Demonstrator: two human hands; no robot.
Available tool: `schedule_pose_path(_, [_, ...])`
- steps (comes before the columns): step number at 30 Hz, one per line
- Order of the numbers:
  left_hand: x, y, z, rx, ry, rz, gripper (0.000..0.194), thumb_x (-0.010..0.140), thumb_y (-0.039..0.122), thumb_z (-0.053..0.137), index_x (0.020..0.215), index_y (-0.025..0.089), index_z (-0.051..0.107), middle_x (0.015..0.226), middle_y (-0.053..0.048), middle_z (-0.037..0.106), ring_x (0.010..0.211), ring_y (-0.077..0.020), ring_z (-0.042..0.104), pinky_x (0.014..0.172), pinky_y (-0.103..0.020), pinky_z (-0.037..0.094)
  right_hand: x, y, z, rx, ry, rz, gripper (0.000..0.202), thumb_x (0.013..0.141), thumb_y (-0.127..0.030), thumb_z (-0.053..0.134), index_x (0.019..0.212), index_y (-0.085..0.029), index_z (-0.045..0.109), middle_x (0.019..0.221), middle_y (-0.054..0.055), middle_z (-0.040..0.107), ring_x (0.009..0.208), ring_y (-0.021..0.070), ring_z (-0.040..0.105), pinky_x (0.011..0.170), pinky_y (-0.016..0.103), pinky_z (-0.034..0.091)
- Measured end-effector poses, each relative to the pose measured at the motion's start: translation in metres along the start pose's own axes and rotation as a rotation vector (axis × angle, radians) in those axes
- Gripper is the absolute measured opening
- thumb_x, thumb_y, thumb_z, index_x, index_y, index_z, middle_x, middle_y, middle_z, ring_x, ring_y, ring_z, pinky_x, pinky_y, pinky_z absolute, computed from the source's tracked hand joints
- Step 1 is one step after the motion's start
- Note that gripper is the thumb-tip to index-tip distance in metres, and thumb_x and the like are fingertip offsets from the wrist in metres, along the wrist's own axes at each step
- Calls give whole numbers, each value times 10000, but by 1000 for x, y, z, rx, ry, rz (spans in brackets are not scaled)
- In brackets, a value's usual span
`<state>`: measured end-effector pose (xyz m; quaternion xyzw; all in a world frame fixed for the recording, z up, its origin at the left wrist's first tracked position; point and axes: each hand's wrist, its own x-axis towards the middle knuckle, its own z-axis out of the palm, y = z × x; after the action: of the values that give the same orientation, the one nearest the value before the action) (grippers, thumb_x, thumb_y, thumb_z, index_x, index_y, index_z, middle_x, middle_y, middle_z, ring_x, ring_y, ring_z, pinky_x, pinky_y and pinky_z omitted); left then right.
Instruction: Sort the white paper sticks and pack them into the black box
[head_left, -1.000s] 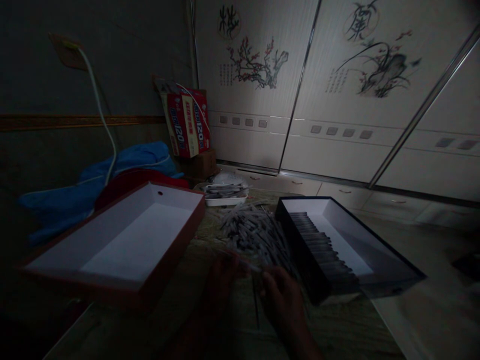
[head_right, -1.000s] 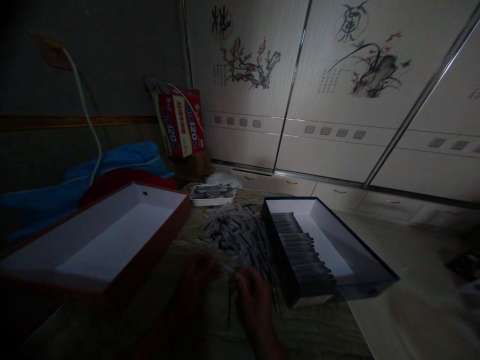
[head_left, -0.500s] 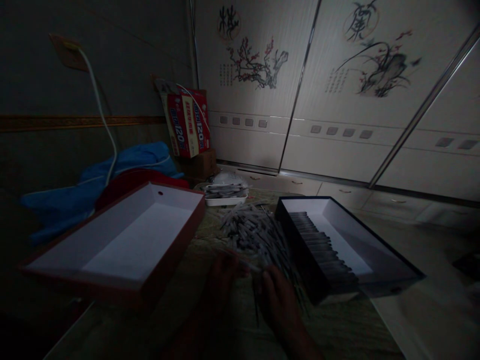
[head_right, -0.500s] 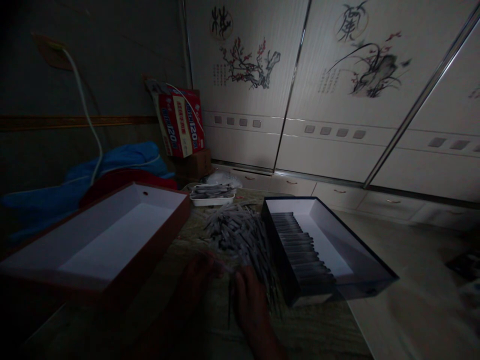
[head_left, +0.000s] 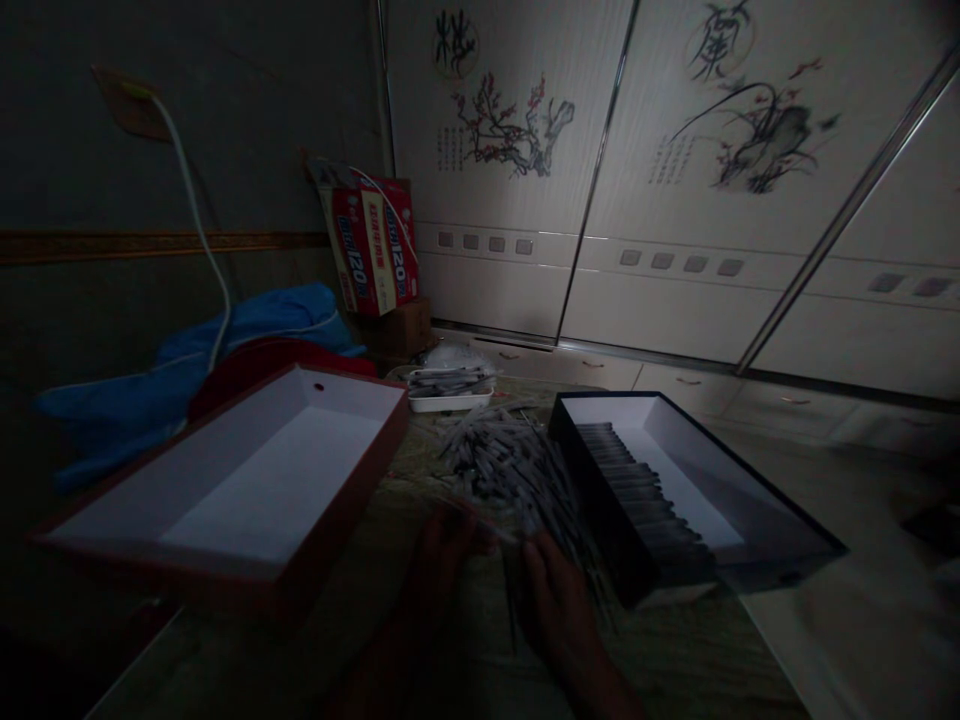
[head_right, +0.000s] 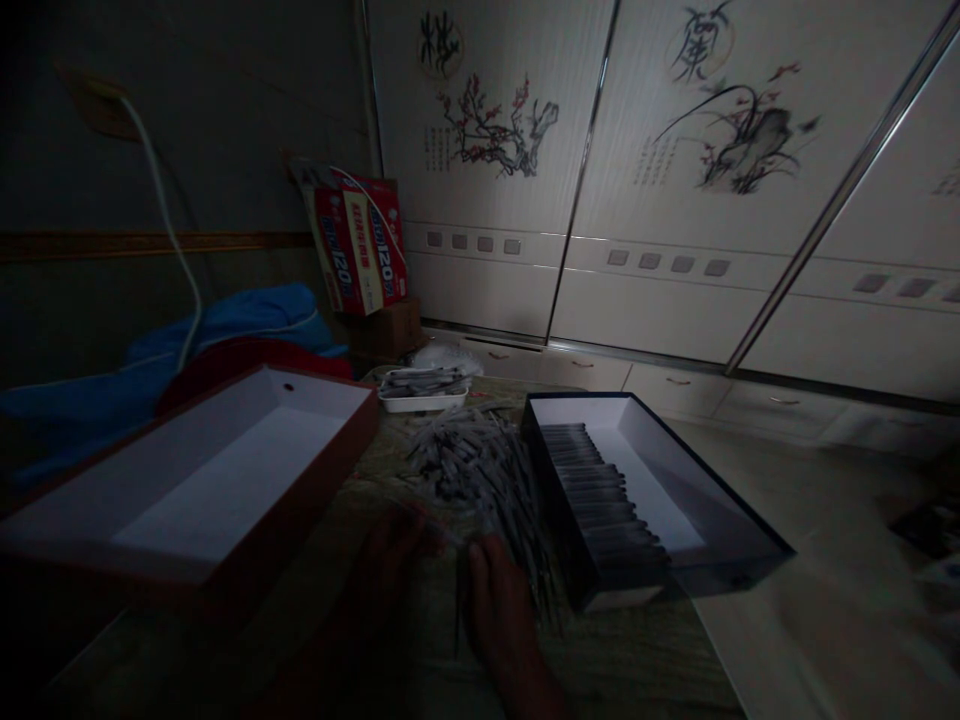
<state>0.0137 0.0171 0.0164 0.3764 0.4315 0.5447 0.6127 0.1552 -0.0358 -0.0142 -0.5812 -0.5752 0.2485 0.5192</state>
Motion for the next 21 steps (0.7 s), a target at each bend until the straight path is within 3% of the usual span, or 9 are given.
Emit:
schedule_pose_path(3, [1,0,0,-2,34,8,274,576,377,715,686,159,591,579,-4,650,542,-164,611,562,-269,492,1,-3,-1,5,-35,-26,213,852,-380,439,816,-216,570,687,1,584,619,145,535,572,215,399])
schedule_pose_path(9, [1,-2,-1,12,-24,7,253,603,354,705,714,158,591,614,-20,664,562,-170,616,572,-282,504,1,1,1,-53,-30,-3,289,871,-363,397,666,-215,537,541,-24,506,478,124,464,482,218,334])
schedule_pose_path(15, [1,-2,-2,24,4,35,222,631,337,687,704,156,581,594,-5,653,550,-156,613,564,-262,498,0,-1,-1,-28,-60,-8,210,862,-370,421,872,-214,561,730,3,592,642,144,549,586,214,383])
schedule_pose_path(21, [0,-3,-2,27,-40,26,240,624,349,692,703,154,577,592,-7,653,550,-157,613,566,-264,496,0,-1,0,-40,-70,34,329,871,-425,368,712,-204,554,575,-11,528,498,128,469,493,218,342])
